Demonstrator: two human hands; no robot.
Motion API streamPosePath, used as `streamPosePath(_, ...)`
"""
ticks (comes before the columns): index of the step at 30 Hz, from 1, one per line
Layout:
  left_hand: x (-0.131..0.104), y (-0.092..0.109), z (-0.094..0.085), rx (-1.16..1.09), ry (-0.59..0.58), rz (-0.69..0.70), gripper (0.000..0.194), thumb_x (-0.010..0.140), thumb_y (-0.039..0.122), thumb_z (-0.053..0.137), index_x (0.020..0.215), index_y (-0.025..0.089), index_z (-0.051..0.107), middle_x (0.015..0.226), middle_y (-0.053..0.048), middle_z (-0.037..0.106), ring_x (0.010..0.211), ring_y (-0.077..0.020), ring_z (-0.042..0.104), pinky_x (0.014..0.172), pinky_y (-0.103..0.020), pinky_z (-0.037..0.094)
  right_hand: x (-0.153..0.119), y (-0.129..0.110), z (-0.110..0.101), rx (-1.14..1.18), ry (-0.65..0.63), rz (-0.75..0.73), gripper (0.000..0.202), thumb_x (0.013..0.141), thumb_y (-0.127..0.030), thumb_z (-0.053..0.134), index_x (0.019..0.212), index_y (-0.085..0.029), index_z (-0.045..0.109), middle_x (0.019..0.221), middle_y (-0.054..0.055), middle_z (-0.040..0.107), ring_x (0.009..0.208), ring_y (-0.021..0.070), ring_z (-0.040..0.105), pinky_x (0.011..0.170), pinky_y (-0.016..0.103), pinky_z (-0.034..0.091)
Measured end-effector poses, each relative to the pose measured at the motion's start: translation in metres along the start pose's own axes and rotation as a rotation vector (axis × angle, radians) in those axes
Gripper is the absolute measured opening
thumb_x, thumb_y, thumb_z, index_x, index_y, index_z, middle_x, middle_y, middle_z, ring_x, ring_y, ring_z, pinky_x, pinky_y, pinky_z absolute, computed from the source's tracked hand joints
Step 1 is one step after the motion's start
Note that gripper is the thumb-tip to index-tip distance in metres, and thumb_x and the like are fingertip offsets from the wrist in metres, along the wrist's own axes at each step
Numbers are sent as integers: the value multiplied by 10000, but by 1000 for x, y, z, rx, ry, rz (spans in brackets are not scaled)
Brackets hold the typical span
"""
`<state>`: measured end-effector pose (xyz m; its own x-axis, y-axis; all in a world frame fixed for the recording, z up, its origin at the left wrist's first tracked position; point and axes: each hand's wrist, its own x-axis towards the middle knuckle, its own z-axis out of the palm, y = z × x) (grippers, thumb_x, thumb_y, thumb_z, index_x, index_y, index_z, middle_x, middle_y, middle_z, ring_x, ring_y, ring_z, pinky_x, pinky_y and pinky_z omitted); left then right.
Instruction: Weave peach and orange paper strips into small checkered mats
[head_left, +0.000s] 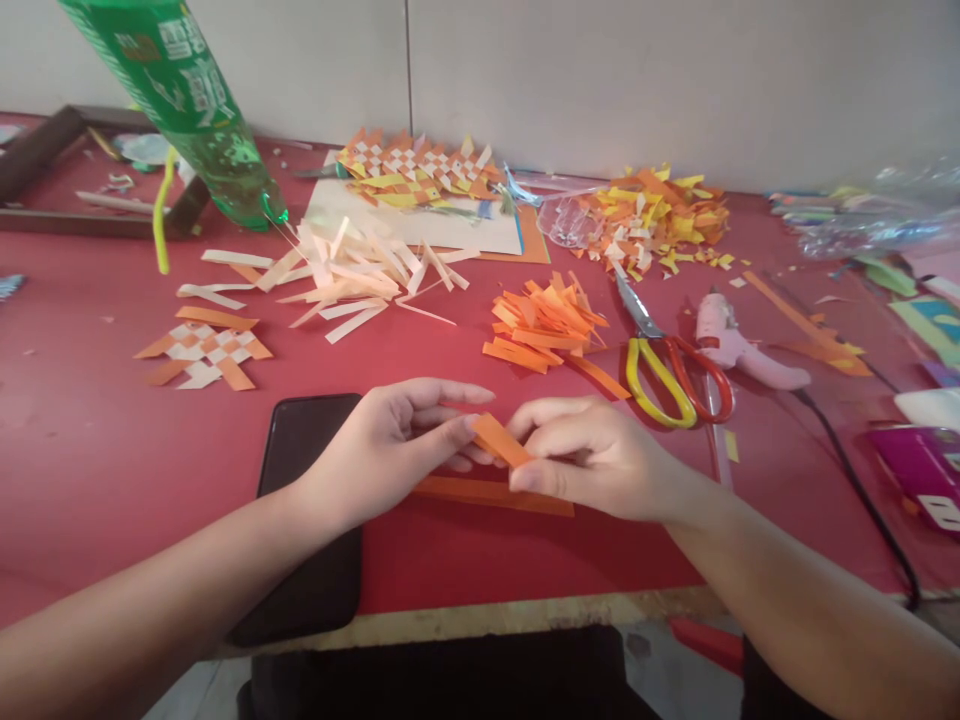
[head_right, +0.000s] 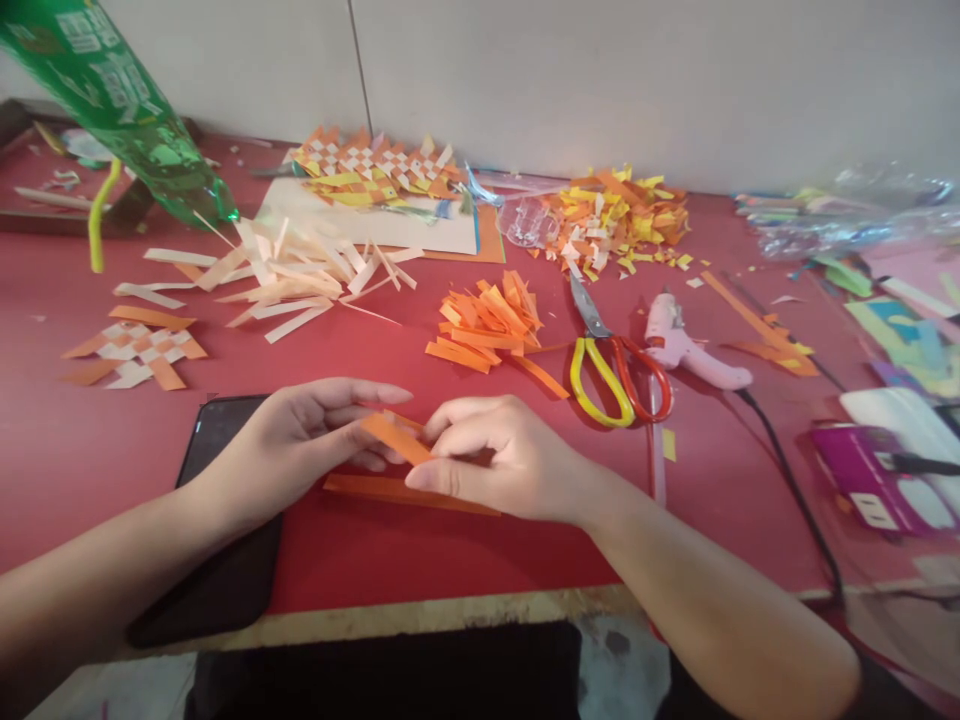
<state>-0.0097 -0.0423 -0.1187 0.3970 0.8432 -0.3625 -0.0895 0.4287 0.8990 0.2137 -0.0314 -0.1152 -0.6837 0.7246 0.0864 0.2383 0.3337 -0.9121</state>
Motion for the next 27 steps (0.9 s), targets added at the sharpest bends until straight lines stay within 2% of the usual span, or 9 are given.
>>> streamPosePath(3, -1, -1, 0, -52, 9, -10, 243, 884, 309, 721, 1099, 195, 735, 867, -40, 802, 788, -158, 777, 723, -202, 623, -1, 0, 4, 135, 96, 205, 180, 868, -296, 736, 807, -168, 625, 743, 2, 658, 636, 108, 668, 558, 200, 518)
streamPosePath(6, -2, -1, 1, -122, 20, 2, 263, 899, 372, 695, 1079, 188, 753, 894, -68, 805, 838, -200, 781, 754, -248, 630, -2, 2, 5, 276, 181, 295, 247, 839, -253, 764, 863, -198, 524, 713, -40, 634, 638, 119, 719, 583, 196, 559)
streamPosePath(9, -4, 0, 1, -75, 37, 54, 338, 870, 440, 713, 1093, 191, 759, 936, -80, 806, 877, -226, 776, 783, -280, 627, -2, 3, 6, 303, 194, 293, 275, 825, -224, 773, 854, -201, 501, 711, -53, 610, 630, 110, 721, 583, 183, 565)
streamPosePath(12, -5, 1, 2, 82, 124, 78, 377, 737, 378, 848, 1062, 204, 769, 951, -61, 807, 872, -214, 772, 790, -258, 617, -2, 2, 7, 316, 191, 309, 289, 806, -230, 790, 863, -198, 509, 759, -50, 603, 657, 99, 723, 600, 173, 574)
streamPosePath(14, -4, 1, 3, 132, 166, 79, 342, 704, 342, 874, 1003, 205, 779, 918, -47, 809, 840, -202, 771, 773, -248, 618, -2, 2, 8, 320, 183, 329, 297, 797, -239, 798, 866, -196, 513, 790, -44, 601, 671, 97, 724, 605, 170, 575)
streamPosePath(19, -2, -1, 3, 114, 186, 88, 189, 747, 321, 844, 860, 191, 765, 833, -26, 801, 718, -162, 758, 685, -214, 616, -1, 1, 9, 284, 198, 317, 286, 784, -236, 800, 889, -196, 537, 801, -27, 618, 678, 106, 708, 603, 189, 569)
streamPosePath(27, -1, 2, 2, -33, 219, 76, 208, 781, 345, 823, 899, 189, 750, 877, -27, 803, 796, -153, 767, 727, -201, 611, 2, 0, 5, 258, 328, 281, 205, 803, -193, 754, 896, -189, 571, 810, -10, 637, 667, 104, 690, 606, 207, 580)
